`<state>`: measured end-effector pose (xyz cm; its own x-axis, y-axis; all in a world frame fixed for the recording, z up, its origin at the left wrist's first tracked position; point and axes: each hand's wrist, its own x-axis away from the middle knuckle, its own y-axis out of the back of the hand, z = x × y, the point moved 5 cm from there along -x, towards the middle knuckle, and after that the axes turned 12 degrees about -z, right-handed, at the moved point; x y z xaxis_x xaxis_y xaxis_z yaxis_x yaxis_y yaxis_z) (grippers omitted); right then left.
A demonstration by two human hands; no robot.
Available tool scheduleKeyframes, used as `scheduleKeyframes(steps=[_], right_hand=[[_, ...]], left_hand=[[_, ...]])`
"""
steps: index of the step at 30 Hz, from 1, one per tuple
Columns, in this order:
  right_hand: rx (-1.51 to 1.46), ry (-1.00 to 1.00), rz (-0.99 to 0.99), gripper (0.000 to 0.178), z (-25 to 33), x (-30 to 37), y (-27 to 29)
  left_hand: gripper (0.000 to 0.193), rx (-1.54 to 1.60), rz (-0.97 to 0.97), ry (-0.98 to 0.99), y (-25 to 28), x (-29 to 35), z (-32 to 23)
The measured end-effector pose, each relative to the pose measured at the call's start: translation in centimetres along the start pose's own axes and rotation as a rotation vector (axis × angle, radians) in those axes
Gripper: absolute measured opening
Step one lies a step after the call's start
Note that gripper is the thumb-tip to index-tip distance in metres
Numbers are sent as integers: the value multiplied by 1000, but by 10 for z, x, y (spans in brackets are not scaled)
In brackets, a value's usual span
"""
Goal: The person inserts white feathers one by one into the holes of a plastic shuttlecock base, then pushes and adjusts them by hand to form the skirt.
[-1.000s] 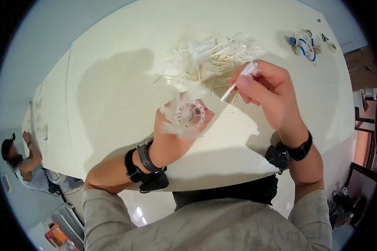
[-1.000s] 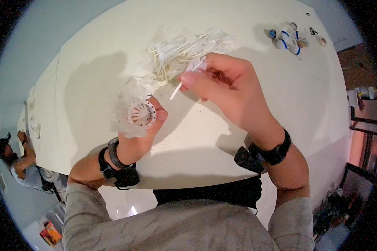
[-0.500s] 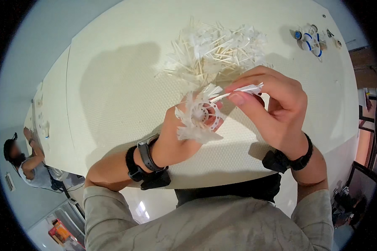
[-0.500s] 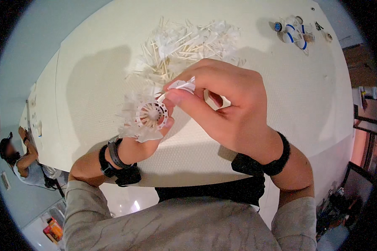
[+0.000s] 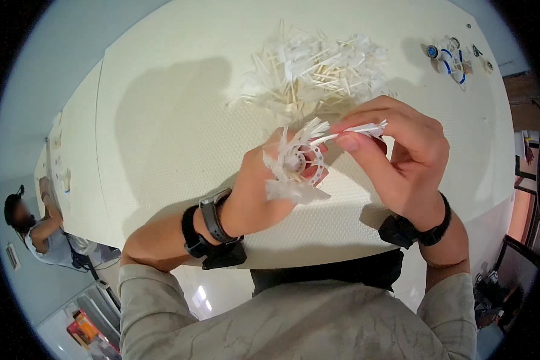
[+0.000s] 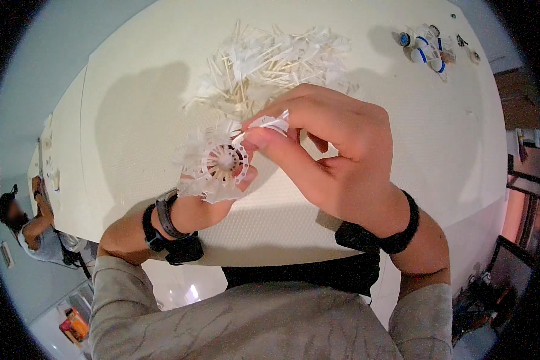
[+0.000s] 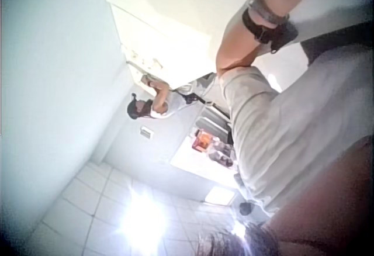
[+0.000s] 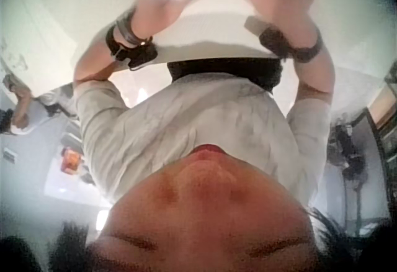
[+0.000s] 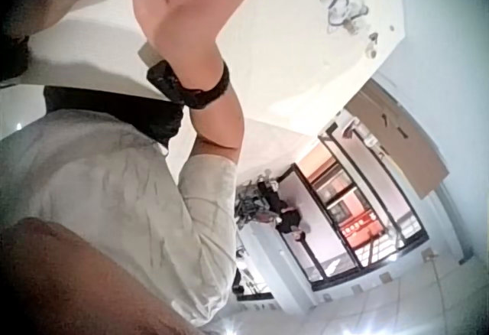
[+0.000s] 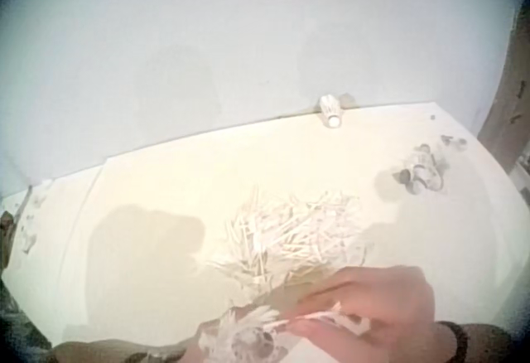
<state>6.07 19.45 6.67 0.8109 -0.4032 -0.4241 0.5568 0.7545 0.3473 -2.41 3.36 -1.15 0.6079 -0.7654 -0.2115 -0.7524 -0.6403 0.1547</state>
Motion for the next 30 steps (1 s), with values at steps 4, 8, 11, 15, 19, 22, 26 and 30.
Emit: scheduleKeyframes(steps=[4,8,11,15,19,22,26,30], right_hand=[[8,30,-6,10,1,0,0],[-53,65,-27,9,-2,2,-2],[1,82,-30,10,1,1,0],[38,64,-30,9,-1,2,-1],[47,36,-19,8,-2,1,0],[44,30,-17,7,-2,2,-1],[-14,51,-97,6,-8,2,-3],[-25,-19,-49,7,-14,0,-3]], left_hand=[[29,338,-90,215,-2,2,4],[30,129,-20,93,2,-3,-1],[30,-120,43,-51,2,-2,-6],[31,47,-27,-39,-1,-1,2],[30,146,-57,15,0,-2,0],[28,138,-42,60,0,-1,-2],[27,190,-30,156,-1,-1,0],[26,357,-63,432,-1,5,8]])
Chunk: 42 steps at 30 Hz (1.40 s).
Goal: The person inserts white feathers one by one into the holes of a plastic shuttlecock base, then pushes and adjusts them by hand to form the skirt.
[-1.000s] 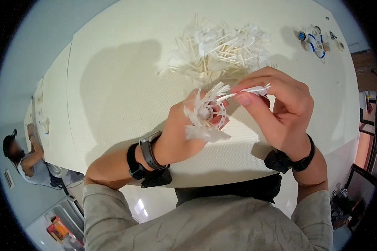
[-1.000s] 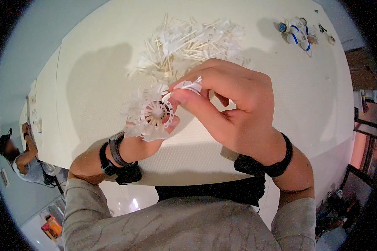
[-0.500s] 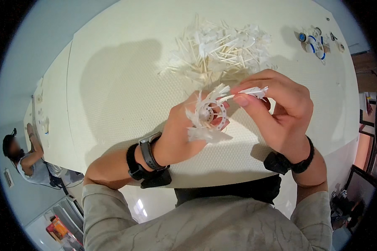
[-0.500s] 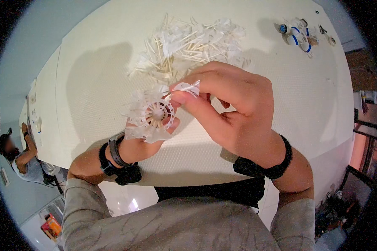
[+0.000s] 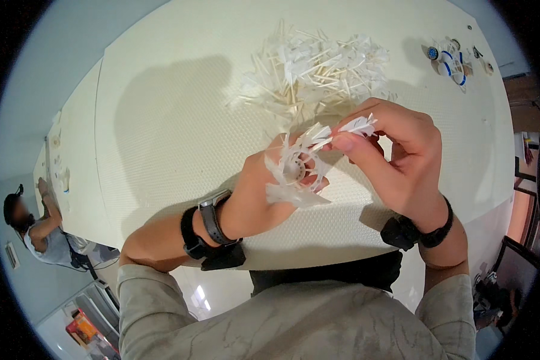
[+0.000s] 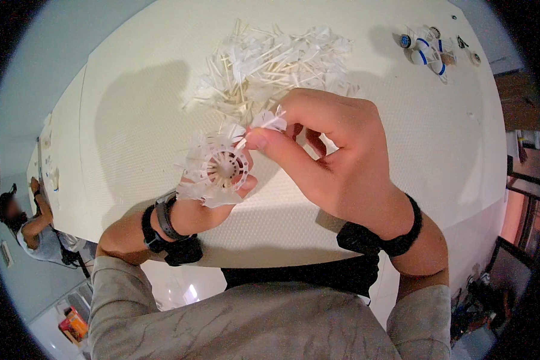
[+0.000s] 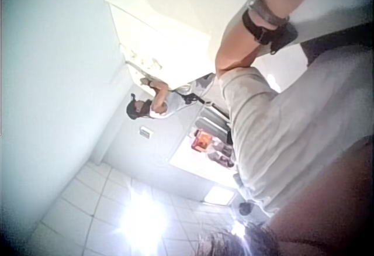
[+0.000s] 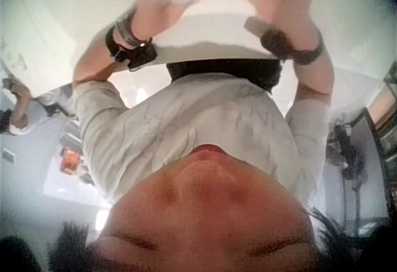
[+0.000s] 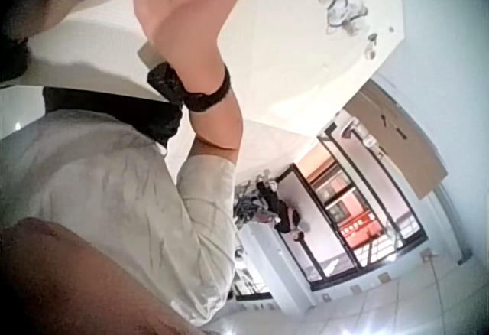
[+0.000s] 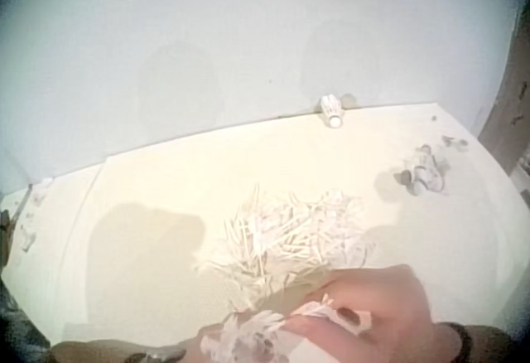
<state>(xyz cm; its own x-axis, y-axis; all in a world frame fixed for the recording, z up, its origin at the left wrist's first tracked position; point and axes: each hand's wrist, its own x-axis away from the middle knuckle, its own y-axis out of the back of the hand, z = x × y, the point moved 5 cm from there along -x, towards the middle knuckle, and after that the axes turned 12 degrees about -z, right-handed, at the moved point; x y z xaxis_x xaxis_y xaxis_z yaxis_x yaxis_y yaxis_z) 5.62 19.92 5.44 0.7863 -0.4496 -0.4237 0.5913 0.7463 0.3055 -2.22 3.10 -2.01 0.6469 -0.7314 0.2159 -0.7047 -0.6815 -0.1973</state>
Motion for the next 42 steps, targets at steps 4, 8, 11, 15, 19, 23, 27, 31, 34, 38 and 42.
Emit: scheduleKeyframes(steps=[4,8,11,15,19,23,27,31,34,38,42], right_hand=[[-25,20,80,2,5,-4,3],[-96,-64,164,5,3,-3,2],[-139,-60,183,5,2,-3,0],[-158,-76,184,4,1,-2,0],[-214,-64,203,3,0,-3,-1],[-313,13,164,5,4,-3,-4],[-281,92,171,6,6,-4,-3],[-297,137,185,18,4,-7,-4],[-279,117,167,11,3,-6,-4],[-245,64,152,9,6,-1,-7],[-200,8,130,21,6,5,-11]], left_hand=[[27,-107,15,-23,2,0,0],[31,-308,158,-128,-3,2,-3],[36,-231,162,-141,-4,8,0],[55,-327,242,-265,-9,4,-11],[66,-249,318,-94,-15,1,-20],[73,-312,351,-45,-12,1,-21],[74,-298,375,-70,-13,2,-18],[73,-221,371,-82,-20,3,-27],[71,-217,365,-87,-16,3,-23],[42,-492,226,-419,-8,9,-17],[41,-446,105,-254,-4,1,-15]])
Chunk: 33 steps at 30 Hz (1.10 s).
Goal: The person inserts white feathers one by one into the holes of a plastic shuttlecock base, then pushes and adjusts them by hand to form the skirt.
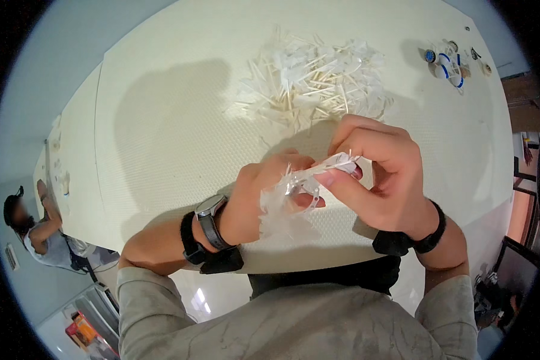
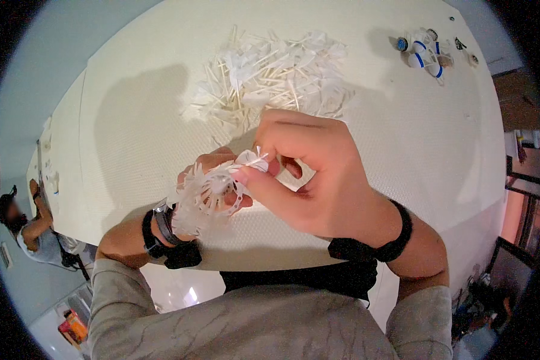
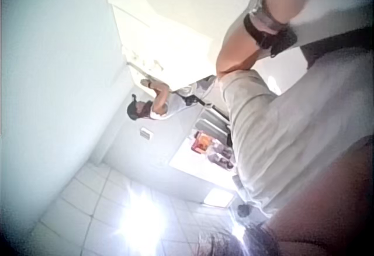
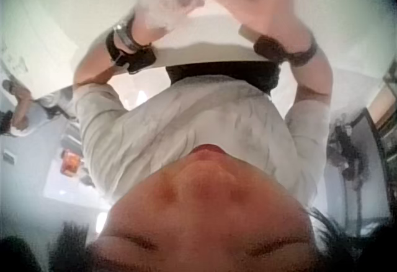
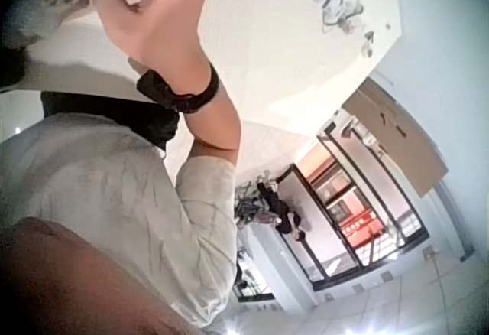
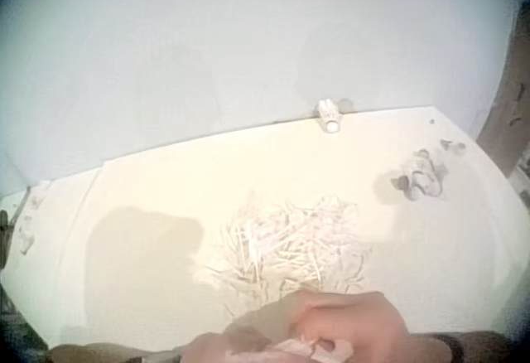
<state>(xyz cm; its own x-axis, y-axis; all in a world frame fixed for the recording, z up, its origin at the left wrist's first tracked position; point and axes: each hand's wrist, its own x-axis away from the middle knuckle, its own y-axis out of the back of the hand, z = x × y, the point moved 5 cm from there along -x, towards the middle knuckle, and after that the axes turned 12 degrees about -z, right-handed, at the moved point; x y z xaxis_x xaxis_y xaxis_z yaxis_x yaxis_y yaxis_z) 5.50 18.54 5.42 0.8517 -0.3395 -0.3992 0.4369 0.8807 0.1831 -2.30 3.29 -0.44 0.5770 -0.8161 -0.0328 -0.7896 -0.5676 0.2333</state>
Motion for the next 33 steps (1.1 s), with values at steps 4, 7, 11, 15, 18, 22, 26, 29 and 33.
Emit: scheduleKeyframes(steps=[4,7,11,15,18,22,26,29,33], right_hand=[[88,25,-29,14,5,1,1],[179,100,-29,11,10,-1,4],[223,128,-66,10,15,-4,5],[247,108,-26,10,14,-2,3],[288,143,-8,11,15,-1,3],[362,173,9,12,21,-3,4],[391,190,2,12,21,-2,3],[394,223,-19,13,21,-1,3],[418,227,13,14,20,-1,3]], left_hand=[[37,129,-49,4,-2,1,11],[35,66,-61,-151,-1,-1,8],[32,100,-78,-151,-3,0,9],[33,-10,-52,-129,-1,-1,1],[36,-76,-90,-159,-1,0,-3],[37,60,-94,-86,-1,1,0],[38,-78,-66,-139,0,-1,-1],[38,-47,-57,-149,-2,0,3],[40,24,-45,-138,-3,1,6]])
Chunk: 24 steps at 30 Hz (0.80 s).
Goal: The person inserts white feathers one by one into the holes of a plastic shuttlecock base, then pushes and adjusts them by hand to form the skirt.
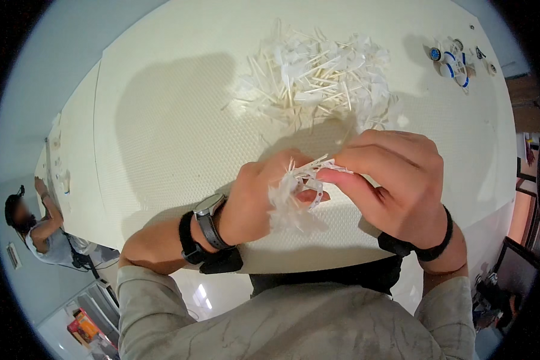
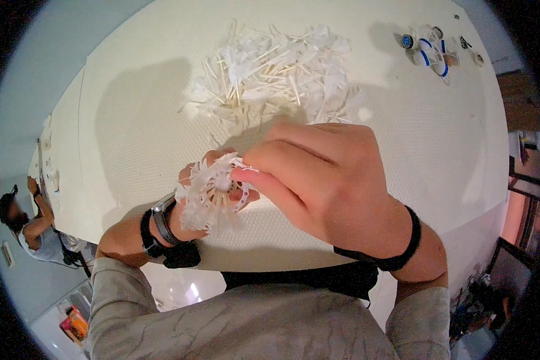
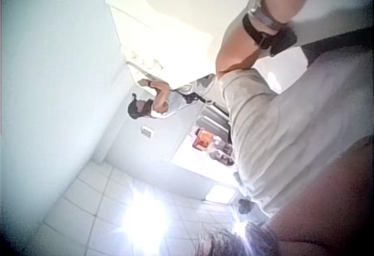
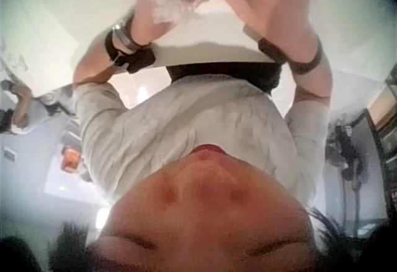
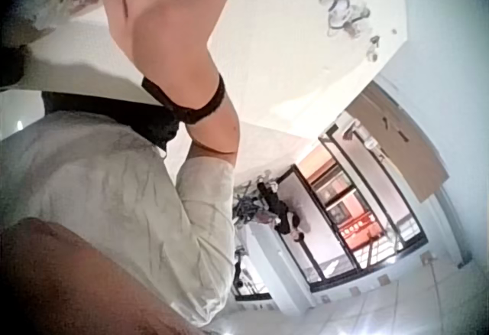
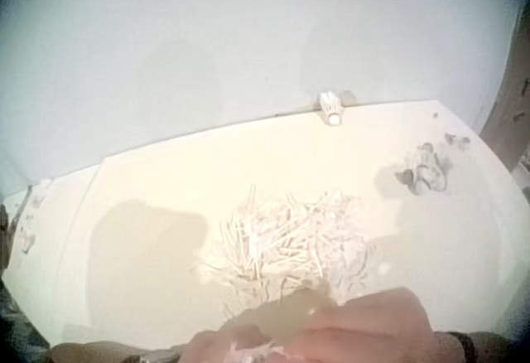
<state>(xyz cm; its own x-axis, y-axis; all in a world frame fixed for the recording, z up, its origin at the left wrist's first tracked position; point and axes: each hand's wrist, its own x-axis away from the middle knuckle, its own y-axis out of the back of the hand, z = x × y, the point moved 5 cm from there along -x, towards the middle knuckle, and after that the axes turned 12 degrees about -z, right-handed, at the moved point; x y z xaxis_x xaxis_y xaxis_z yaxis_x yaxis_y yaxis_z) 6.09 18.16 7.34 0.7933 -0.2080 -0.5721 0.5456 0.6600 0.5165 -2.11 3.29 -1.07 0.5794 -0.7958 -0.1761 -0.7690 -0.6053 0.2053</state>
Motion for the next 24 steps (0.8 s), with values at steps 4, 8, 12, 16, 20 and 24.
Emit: scheduleKeyframes(steps=[4,8,12,16,20,24], right_hand=[[22,44,3,14,0,2,-1],[-18,29,-18,13,0,4,-3],[-54,-42,18,13,-1,4,-4],[-76,-32,24,14,1,4,-4],[-86,-4,-24,13,0,4,-6],[-121,-17,-29,13,0,4,-3]], left_hand=[[41,-46,30,38,1,0,-1],[36,-5,86,172,1,3,1],[38,1,67,116,1,2,2],[40,62,62,194,0,7,4],[43,179,25,236,-1,12,7],[46,27,86,172,0,6,6]])
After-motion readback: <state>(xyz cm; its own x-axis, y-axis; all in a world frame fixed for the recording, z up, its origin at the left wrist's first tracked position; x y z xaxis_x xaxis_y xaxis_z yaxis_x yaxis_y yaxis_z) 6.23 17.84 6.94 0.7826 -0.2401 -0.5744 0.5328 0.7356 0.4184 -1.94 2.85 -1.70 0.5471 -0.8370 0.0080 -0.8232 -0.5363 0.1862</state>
